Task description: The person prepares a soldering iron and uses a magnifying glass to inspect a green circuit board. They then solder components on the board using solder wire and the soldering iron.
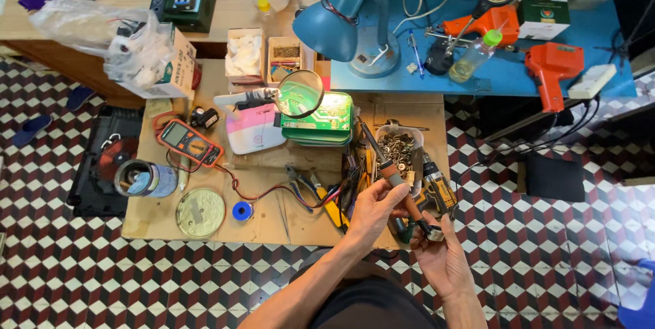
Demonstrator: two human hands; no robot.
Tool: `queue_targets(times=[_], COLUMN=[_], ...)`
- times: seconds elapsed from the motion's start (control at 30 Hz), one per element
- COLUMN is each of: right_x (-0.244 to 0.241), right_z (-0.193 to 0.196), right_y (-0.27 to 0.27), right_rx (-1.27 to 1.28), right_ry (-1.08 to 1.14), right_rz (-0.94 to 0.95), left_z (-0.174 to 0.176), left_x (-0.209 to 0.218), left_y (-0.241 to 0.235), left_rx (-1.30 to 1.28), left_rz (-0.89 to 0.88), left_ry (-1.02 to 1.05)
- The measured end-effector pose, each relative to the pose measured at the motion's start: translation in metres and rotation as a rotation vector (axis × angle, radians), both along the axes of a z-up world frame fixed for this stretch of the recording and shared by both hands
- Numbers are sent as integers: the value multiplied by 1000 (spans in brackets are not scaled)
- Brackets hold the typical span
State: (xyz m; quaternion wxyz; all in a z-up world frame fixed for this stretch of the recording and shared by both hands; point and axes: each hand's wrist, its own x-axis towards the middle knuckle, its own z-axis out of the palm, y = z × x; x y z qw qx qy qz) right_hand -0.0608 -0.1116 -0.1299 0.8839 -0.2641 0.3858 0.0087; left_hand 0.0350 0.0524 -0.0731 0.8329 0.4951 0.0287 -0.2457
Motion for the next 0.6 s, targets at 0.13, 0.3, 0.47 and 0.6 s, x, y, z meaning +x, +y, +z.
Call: queue_targets(times=[0.13,0.3,0.47,0.6], right_x=[6,12,29,42], right_z=[-4,-4,4,4], right_y=[5,19,29,36], right_rx=[11,40,26,43], right_ry=[2,16,55,63], right_rz=[19,-60,-139,-194], left_z=[-6,-9,-1,1], left_x=[5,21,45,66], left_y=[1,1,3,9], left_rx=[66,128,116,46], left_rz=[94,164,148,78], left_ry=[33,111,107,106])
